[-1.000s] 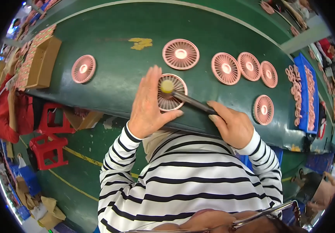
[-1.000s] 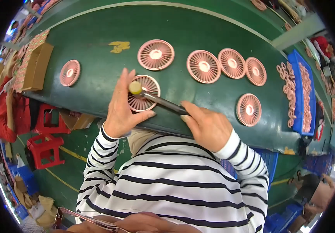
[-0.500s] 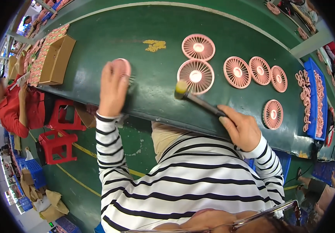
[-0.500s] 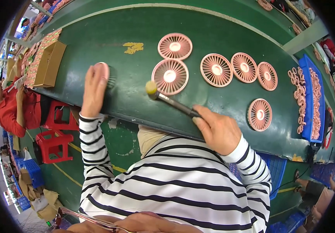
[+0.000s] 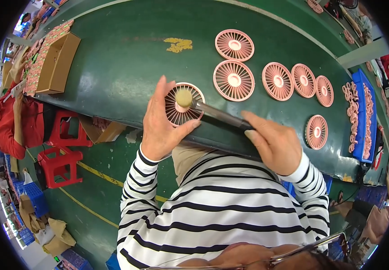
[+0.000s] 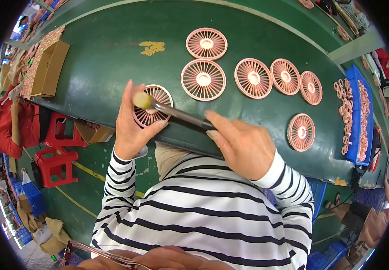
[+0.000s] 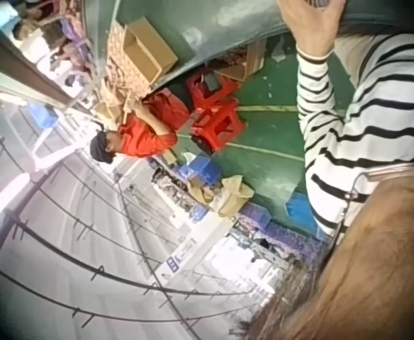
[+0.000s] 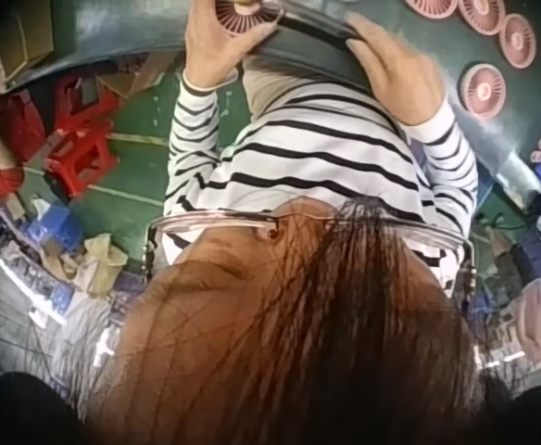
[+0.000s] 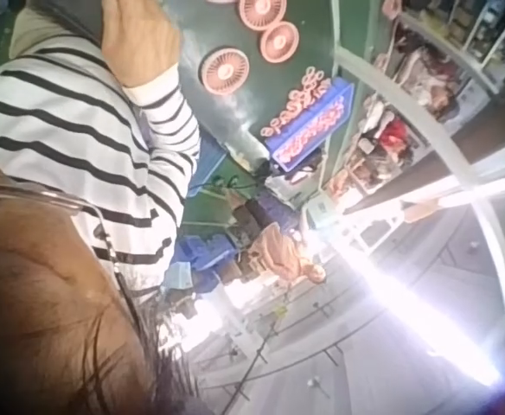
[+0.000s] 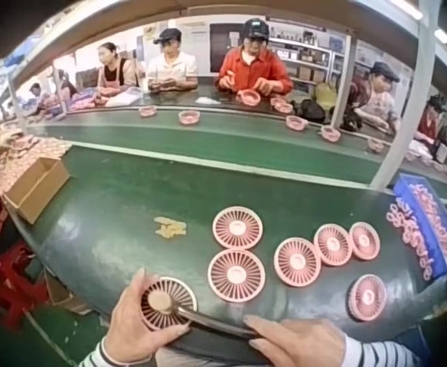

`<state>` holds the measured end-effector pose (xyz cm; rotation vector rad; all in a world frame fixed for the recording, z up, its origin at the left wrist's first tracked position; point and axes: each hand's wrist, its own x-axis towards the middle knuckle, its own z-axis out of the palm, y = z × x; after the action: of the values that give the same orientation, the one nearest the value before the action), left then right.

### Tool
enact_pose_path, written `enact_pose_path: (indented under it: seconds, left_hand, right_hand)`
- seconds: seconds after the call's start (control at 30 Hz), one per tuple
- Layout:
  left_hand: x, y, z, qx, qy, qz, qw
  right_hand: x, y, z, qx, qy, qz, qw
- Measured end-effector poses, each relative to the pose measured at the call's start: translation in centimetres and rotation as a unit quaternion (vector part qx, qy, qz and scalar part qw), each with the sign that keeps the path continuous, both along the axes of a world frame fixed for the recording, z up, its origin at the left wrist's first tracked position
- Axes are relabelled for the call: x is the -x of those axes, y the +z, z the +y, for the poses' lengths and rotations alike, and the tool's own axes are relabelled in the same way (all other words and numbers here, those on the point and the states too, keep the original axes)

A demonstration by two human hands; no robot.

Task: The person assembles fan grilles by attaching plastic clips to their centers by hand and tapping them with a mallet, then transfers grilles between baskets before continuing assembly.

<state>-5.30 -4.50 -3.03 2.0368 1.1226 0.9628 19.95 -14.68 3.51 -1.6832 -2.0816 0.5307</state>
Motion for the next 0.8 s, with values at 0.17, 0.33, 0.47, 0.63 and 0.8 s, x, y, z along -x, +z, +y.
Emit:
enact_pose_path:
  seconds: [0.17, 0.33, 0.47, 0.63, 0.8]
  left_hand:
    - [-0.4, 0.4, -0.2, 0.008, 0.008, 0.013, 1.000]
    - [-0.5, 0.3, 0.1, -0.110, -0.031, 0.126, 0.985]
    - [-1.0, -0.1, 0.4, -0.148, 0.002, 0.116, 0.982]
    - [-5.5, 2.4, 0.6, -0.180, -0.049, 0.094, 0.978]
    - [-13.3, 5.1, 0.8, -0.173, -0.235, 0.126, 0.948]
  right_hand:
    - [1.6, -0.4, 1.0, 0.078, -0.011, -0.017, 0.997]
    - [-0.6, -0.5, 0.4, 0.091, -0.028, 0.036, 0.995]
    - [-4.6, 0.5, -2.5, 0.010, -0.115, 0.133, 0.984]
    - [-10.4, -0.8, -6.9, -0.049, -0.340, 0.232, 0.910]
    - [-13.9, -2.9, -9.4, -0.042, -0.401, 0.369, 0.838]
